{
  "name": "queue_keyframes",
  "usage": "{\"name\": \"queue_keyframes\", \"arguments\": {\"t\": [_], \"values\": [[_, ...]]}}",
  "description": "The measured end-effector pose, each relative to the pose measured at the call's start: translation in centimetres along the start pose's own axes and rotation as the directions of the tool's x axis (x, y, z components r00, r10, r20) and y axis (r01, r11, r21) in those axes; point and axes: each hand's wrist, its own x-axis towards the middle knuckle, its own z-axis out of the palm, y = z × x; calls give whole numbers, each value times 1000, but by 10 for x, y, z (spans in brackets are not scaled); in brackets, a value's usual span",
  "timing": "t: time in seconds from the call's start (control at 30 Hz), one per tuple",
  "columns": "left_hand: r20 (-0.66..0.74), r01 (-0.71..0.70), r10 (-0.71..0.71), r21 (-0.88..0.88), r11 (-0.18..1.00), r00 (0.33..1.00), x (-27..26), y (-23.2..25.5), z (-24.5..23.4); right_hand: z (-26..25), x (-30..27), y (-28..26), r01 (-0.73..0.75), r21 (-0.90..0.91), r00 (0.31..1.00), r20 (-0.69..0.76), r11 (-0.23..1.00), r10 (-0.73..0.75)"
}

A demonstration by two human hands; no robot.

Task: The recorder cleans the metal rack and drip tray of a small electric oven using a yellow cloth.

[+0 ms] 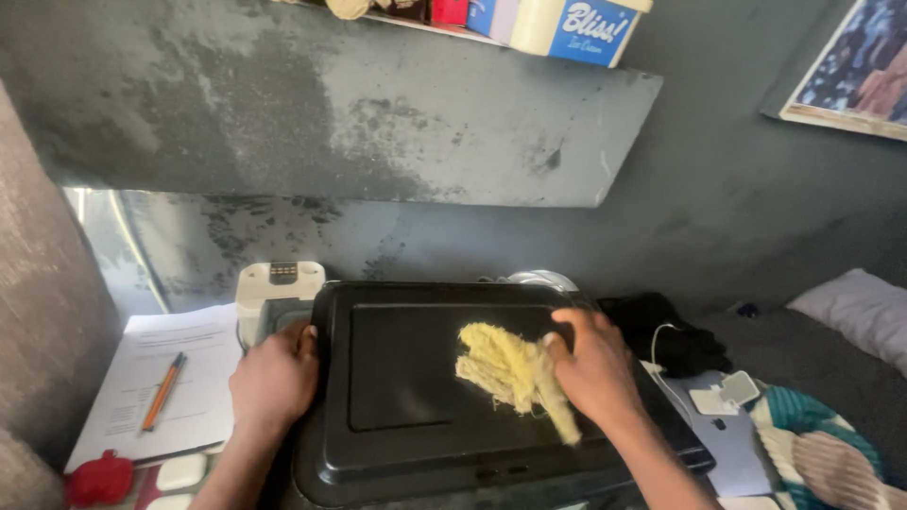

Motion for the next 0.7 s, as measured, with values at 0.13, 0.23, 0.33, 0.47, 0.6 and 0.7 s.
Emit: {"name": "queue_keyframes", "arguments": {"t": [0.13,0.23,0.33,0.47,0.6,0.7], "values": [[18,32,-33,18,999,999,5,5,-6,-39,0,-40,-235,145,972,1,961,237],[52,73,-74,21,997,996,-2,6,-8,-63,-4,-57,-448,170,882,246,878,402],[60,128,-127,-19,992,990,3,11,-12,-61,-3,-21,-344,105,900,322,933,295],[-202,-305,305,34,952,931,-21,66,-13,-50,-7,11,-221,154,909,389,963,146],[271,-518,581,-271,811,767,-62,153,-1,-43,1,-21,-189,171,903,418,967,103],[438,-610,592,-116,784,677,-81,190,9,-28,13,-3,-164,-38,870,466,986,162]]}}
